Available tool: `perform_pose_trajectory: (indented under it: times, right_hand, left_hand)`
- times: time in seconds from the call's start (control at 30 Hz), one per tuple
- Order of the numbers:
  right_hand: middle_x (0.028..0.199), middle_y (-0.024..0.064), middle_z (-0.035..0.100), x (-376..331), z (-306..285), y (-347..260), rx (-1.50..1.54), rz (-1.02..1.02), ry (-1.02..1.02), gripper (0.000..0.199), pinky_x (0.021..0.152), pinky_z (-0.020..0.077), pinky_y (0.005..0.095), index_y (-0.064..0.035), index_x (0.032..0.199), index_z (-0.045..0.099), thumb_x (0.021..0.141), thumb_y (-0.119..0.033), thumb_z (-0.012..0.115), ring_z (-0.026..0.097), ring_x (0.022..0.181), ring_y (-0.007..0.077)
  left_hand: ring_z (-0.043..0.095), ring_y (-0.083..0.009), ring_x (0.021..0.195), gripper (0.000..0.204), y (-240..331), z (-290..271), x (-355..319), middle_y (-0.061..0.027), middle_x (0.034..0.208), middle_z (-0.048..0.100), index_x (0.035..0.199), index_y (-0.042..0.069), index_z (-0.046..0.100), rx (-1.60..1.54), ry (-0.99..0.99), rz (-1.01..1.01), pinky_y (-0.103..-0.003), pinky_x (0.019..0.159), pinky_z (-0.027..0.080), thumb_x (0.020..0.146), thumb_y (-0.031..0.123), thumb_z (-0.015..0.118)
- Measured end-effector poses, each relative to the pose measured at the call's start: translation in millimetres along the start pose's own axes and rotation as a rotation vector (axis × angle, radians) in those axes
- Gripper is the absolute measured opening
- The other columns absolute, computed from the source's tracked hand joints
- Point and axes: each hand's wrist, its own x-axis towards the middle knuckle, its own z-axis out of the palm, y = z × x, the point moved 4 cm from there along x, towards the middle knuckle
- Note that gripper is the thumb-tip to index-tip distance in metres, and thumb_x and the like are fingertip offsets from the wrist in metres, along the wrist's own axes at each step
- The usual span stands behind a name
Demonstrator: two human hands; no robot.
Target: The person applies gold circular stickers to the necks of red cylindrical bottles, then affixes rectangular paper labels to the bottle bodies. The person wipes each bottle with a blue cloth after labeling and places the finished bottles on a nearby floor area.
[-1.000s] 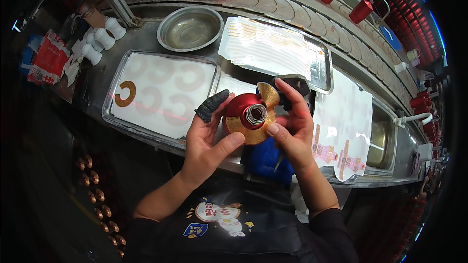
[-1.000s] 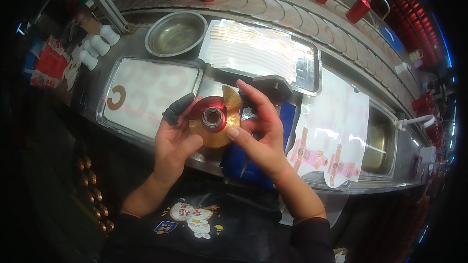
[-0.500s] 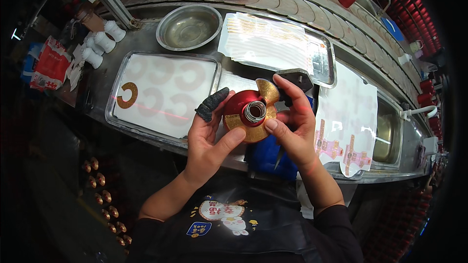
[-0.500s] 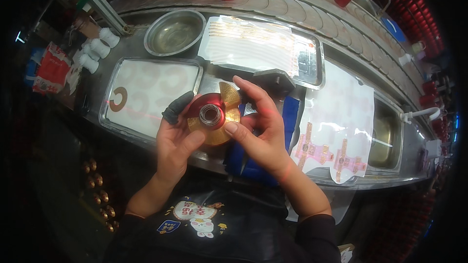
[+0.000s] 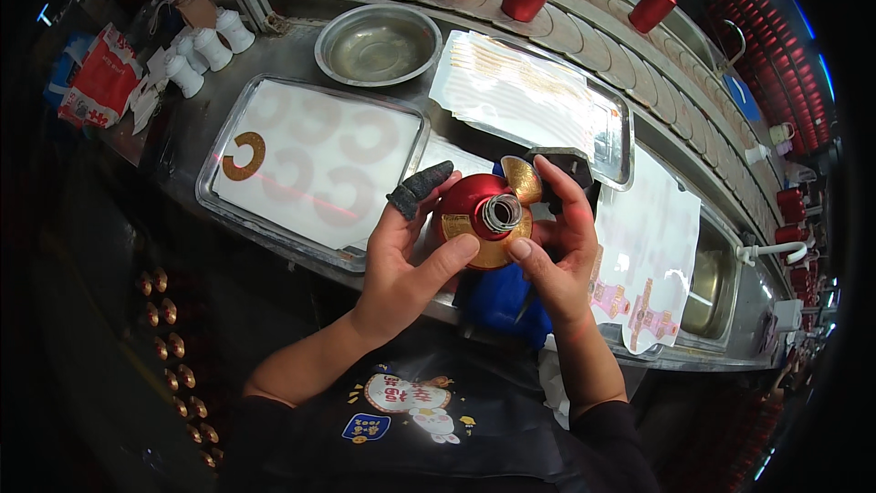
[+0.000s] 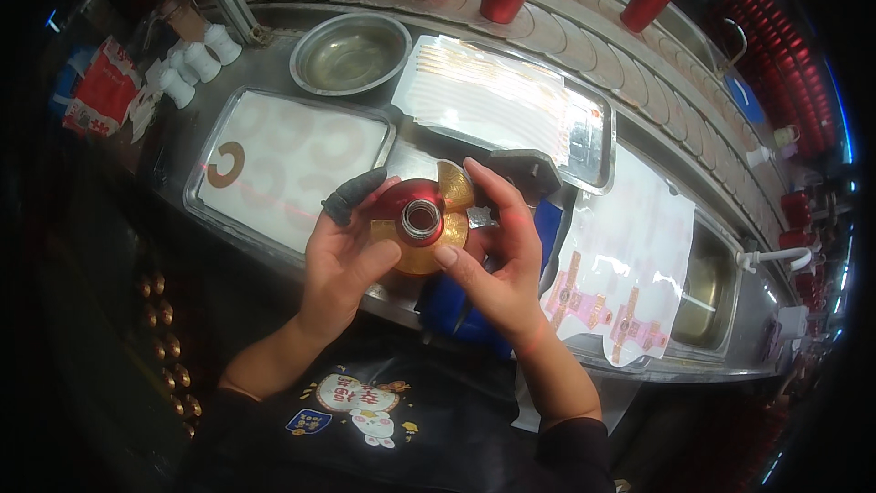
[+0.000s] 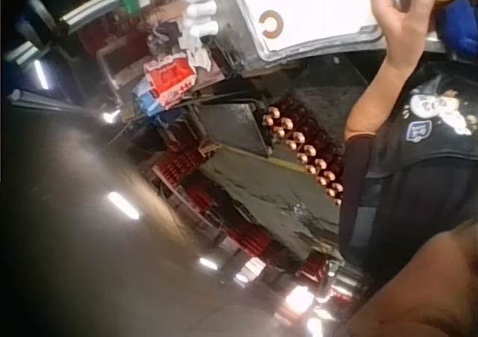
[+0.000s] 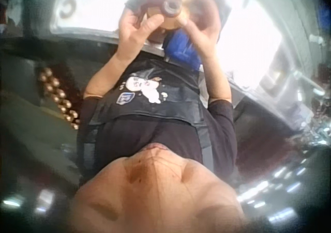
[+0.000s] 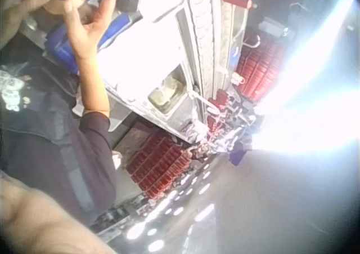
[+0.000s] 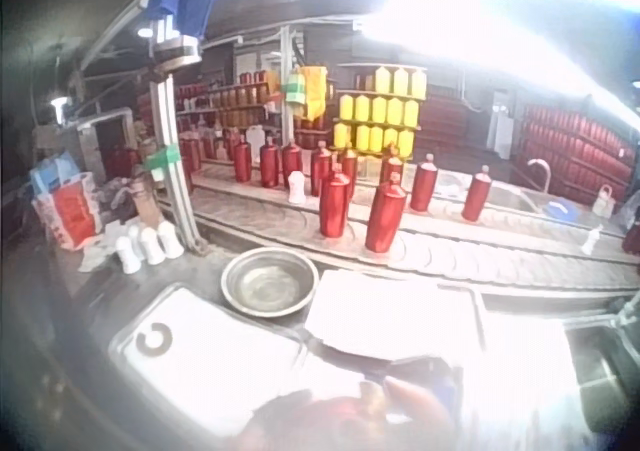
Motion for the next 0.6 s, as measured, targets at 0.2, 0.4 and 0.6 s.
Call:
perform_pose_trajectory:
  times: [0.2,0.4,0.6]
  right_hand:
    - [0.144,0.0111,0.049,0,1,2,-0.081,-0.033,0.032,0.079,0.073,0.0518,0.0188,0.0008,0.151,0.042,0.082,-0.008,0.079,0.065,0.092,0.0082]
    - [0.144,0.0128,0.049,1,4,1,-0.058,-0.048,0.041,0.079,0.082,0.0558,0.0235,0.0001,0.153,0.038,0.085,-0.009,0.078,0.067,0.104,0.0149]
    - [0.144,0.0134,0.049,8,4,-1,-0.152,-0.081,0.019,0.079,0.086,0.0562,0.0251,0.0008,0.153,0.037,0.087,-0.011,0.078,0.067,0.107,0.0171]
  left_hand:
    - [0.051,-0.0220,0.131,0.065,-2,2,3,-0.0143,0.141,0.052,0.146,-0.001,0.042,0.065,0.033,-0.007,-0.035,0.112,0.042,0.092,0.015,0.075]
    - [0.047,-0.0324,0.134,0.071,6,4,-17,-0.0177,0.145,0.041,0.141,0.001,0.050,0.392,0.063,0.380,-0.044,0.112,0.040,0.087,0.036,0.082]
    - [0.057,-0.0364,0.122,0.052,0,-3,-20,-0.0190,0.140,0.043,0.121,0.001,0.068,0.518,0.047,0.459,-0.042,0.104,0.048,0.092,0.043,0.075]
